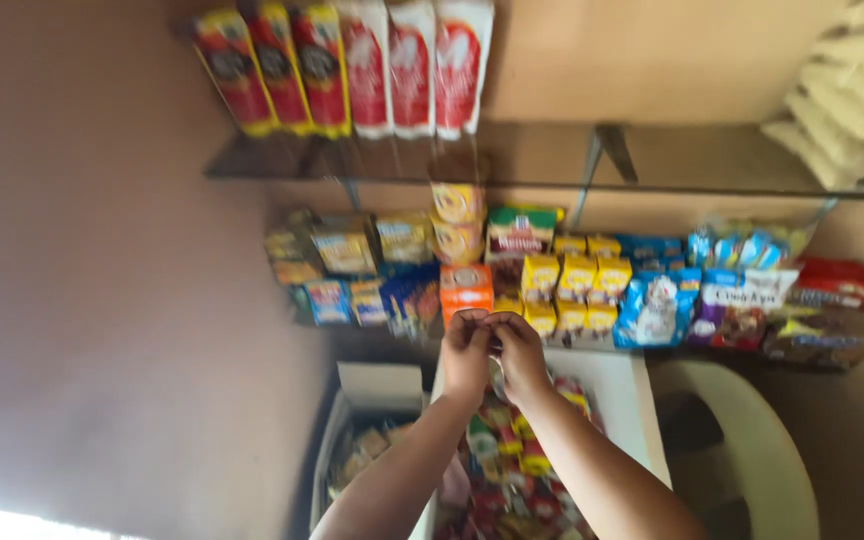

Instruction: Organizing and replenishing various food packets and grocery items on a shelf and in a storage bin.

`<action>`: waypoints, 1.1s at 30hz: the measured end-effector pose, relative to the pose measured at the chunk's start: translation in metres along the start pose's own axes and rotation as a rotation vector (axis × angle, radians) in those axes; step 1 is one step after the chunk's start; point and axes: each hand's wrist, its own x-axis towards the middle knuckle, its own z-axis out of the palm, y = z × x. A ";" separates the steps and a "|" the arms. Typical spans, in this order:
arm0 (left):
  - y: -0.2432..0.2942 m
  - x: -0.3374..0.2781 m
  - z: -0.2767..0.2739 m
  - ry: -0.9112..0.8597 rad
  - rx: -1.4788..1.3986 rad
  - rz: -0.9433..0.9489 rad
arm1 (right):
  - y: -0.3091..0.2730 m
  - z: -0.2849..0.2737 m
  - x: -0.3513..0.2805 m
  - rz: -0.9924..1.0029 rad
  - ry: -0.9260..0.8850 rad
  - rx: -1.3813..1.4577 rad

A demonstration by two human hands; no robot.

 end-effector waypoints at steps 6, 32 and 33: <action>0.105 0.045 0.025 -0.131 0.050 0.275 | -0.070 0.100 0.015 -0.338 -0.102 -0.094; 0.264 0.264 0.012 0.039 1.336 0.469 | -0.166 0.234 0.218 -0.717 0.306 -0.788; 0.263 0.262 0.011 0.036 1.351 0.503 | -0.164 0.231 0.218 -0.582 0.243 -0.765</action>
